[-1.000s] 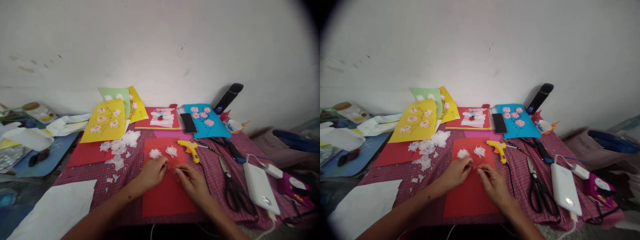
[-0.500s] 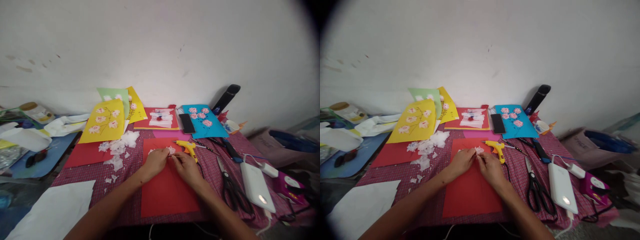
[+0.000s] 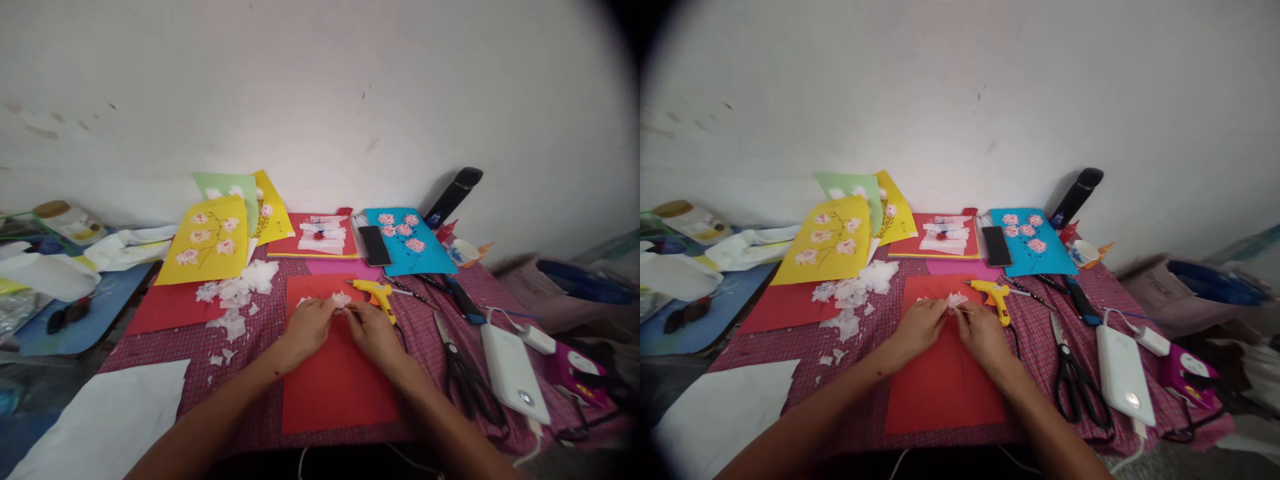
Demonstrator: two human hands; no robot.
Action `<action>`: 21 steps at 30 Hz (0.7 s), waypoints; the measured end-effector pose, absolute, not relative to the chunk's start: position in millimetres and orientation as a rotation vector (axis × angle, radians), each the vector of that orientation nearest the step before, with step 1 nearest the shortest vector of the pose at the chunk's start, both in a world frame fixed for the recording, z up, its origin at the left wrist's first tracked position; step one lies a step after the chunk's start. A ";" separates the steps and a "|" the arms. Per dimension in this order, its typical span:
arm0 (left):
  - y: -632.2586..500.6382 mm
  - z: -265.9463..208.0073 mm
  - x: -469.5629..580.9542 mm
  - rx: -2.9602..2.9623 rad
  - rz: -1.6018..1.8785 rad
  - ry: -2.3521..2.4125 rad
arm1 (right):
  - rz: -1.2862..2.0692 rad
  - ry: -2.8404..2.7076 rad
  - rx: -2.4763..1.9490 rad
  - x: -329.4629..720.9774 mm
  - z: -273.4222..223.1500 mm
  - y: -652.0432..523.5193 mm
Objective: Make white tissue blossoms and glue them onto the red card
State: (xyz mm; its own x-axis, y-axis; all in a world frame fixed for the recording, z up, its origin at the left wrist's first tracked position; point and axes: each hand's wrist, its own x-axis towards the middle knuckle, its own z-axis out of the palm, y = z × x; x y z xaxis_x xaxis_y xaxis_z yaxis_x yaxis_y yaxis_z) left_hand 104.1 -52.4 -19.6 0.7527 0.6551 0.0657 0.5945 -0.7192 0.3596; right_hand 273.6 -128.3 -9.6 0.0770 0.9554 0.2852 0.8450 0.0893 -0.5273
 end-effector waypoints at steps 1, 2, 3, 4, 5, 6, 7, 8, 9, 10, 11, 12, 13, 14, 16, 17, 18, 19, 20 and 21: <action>-53.1 -20.0 102.8 2.638 0.274 0.970 | 0.239 -1.798 -1.785 273.7 -7.8 -126.5; -54.1 -20.3 101.5 2.644 0.279 0.971 | 0.237 -1.814 -1.798 273.5 -5.9 -124.4; -55.1 -20.4 100.3 2.653 0.284 0.968 | 0.234 -1.830 -1.810 273.1 -3.9 -122.0; -56.1 -20.3 99.3 2.666 0.283 0.960 | 0.231 -1.846 -1.820 272.4 -2.0 -119.5; -57.1 -20.0 98.5 2.680 0.275 0.953 | 0.228 -1.862 -1.830 271.4 -0.3 -117.0; -58.0 -19.5 97.9 2.696 0.257 0.946 | 0.223 -1.875 -1.839 270.2 1.2 -114.8; -58.8 -19.0 97.5 2.712 0.235 0.942 | 0.217 -1.885 -1.846 269.1 2.5 -113.0; -59.4 -18.5 97.1 2.725 0.213 0.939 | 0.212 -1.893 -1.852 268.2 3.4 -111.7; -59.8 -18.1 96.8 2.733 0.195 0.936 | 0.207 -1.898 -1.855 267.6 4.1 -111.0; -60.0 -17.8 96.5 2.736 0.186 0.936 | 0.204 -1.900 -1.856 267.4 4.6 -110.9; -60.2 -17.7 96.2 2.735 0.188 0.934 | 0.203 -1.899 -1.854 267.8 4.9 -111.5; -60.3 -17.6 95.9 2.732 0.196 0.929 | 0.201 -1.894 -1.850 268.6 5.1 -112.7; -60.4 -17.6 95.5 2.728 0.203 0.923 | 0.200 -1.886 -1.843 269.7 5.2 -114.4; -60.5 -17.5 95.0 2.726 0.206 0.918 | 0.199 -1.876 -1.833 271.1 5.2 -116.5; -61.0 -16.8 94.2 2.726 0.199 0.913 | 0.196 -1.852 -1.810 273.8 5.0 -121.0; -61.2 -16.3 93.9 2.729 0.191 0.914 | 0.194 -1.839 -1.800 274.9 5.0 -123.2; -61.3 -15.7 93.8 2.734 0.186 0.914 | 0.194 -1.830 -1.791 275.8 5.0 -125.3; -61.2 -15.2 93.8 2.738 0.185 0.914 | 0.193 -1.818 -1.780 276.3 5.1 -127.2; -60.9 -14.6 94.0 2.741 0.191 0.912 | 0.194 -1.804 -1.767 276.6 5.5 -129.1; -60.4 -14.0 94.4 2.740 0.198 0.910 | 0.196 -1.786 -1.748 276.7 6.1 -131.0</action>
